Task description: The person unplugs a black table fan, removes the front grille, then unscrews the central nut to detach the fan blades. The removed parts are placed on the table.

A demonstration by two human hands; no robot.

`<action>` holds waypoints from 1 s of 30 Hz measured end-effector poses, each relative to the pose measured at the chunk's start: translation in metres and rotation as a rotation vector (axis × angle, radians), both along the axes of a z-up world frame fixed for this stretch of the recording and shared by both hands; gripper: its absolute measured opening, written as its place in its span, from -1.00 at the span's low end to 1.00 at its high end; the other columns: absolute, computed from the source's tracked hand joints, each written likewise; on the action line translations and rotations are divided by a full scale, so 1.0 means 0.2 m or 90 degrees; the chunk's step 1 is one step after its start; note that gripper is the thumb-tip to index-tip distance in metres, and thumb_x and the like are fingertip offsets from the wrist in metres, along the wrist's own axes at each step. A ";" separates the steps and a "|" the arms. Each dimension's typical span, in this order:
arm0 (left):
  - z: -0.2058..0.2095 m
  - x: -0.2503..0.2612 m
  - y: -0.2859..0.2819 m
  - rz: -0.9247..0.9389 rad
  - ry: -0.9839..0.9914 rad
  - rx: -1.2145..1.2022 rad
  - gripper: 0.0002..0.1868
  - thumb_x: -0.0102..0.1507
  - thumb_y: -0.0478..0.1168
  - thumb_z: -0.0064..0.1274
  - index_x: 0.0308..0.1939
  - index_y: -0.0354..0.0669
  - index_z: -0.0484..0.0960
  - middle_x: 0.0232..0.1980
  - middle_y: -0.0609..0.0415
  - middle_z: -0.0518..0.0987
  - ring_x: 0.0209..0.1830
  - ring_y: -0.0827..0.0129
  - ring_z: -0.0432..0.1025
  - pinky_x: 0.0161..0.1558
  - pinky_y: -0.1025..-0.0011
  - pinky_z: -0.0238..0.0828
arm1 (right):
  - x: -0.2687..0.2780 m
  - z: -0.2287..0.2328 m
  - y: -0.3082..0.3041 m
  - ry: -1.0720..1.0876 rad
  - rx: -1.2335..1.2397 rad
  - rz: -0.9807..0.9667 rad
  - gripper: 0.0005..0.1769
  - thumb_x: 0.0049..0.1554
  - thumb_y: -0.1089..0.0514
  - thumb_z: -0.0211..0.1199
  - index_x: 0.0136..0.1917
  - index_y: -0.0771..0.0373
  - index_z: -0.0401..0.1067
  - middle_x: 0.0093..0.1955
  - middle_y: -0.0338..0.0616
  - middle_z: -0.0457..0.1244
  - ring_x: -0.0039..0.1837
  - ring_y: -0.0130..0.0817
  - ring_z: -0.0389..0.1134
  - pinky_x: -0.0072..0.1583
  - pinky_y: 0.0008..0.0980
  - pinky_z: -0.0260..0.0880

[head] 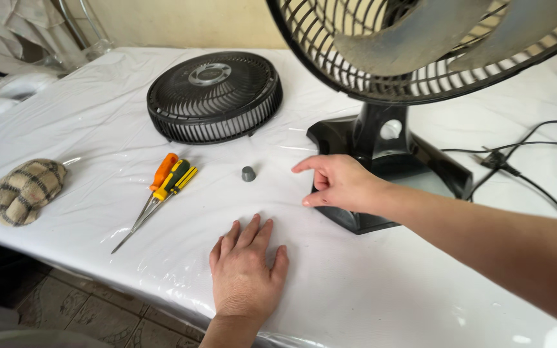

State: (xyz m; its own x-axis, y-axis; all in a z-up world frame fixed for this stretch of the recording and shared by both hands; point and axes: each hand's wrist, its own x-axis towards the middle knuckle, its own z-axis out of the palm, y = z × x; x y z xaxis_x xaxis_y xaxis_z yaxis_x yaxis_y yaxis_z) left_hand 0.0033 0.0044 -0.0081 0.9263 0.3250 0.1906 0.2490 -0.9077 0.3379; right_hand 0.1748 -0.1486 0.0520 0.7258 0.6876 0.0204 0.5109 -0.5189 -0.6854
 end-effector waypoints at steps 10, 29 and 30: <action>0.20 0.14 -0.14 0.021 0.104 -0.124 -0.50 0.27 -0.10 0.11 0.31 0.05 0.53 0.40 0.21 0.42 0.45 0.37 0.24 0.45 0.24 0.11 | -0.24 0.42 -0.52 0.114 0.181 -0.283 -0.82 0.05 0.17 0.41 -0.04 0.22 0.62 -0.46 -0.36 0.06 -0.42 -0.57 0.00 -0.35 -0.46 0.02; 1.12 0.58 -0.52 -0.056 -0.394 -1.108 -0.68 0.19 -0.07 0.24 -0.02 -0.03 0.62 -0.19 0.28 0.56 -0.27 0.51 0.39 -0.13 0.43 0.44 | -0.13 1.18 -0.76 -0.320 0.368 -0.308 -0.65 0.00 0.19 0.47 0.09 0.17 0.56 -0.41 -0.32 0.14 -0.39 -0.55 0.08 -0.35 -0.45 0.11; 1.12 0.60 -0.51 -0.074 -0.388 -1.113 -0.70 0.20 -0.06 0.23 -0.05 -0.05 0.64 -0.22 0.27 0.57 -0.29 0.49 0.39 -0.15 0.42 0.45 | -0.13 1.19 -0.76 -0.437 0.333 -0.301 -0.56 -0.05 0.17 0.52 0.11 0.18 0.55 -0.37 -0.27 0.16 -0.37 -0.50 0.12 -0.32 -0.43 0.19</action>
State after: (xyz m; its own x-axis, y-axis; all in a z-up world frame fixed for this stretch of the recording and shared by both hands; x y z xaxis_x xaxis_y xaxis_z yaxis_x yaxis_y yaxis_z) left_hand 0.1231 -0.0980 0.2153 0.8962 0.4430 0.0247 -0.2826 0.5270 0.8015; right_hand 0.1491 -0.2997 0.2899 0.6403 0.1135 0.7597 0.7016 -0.4889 -0.5184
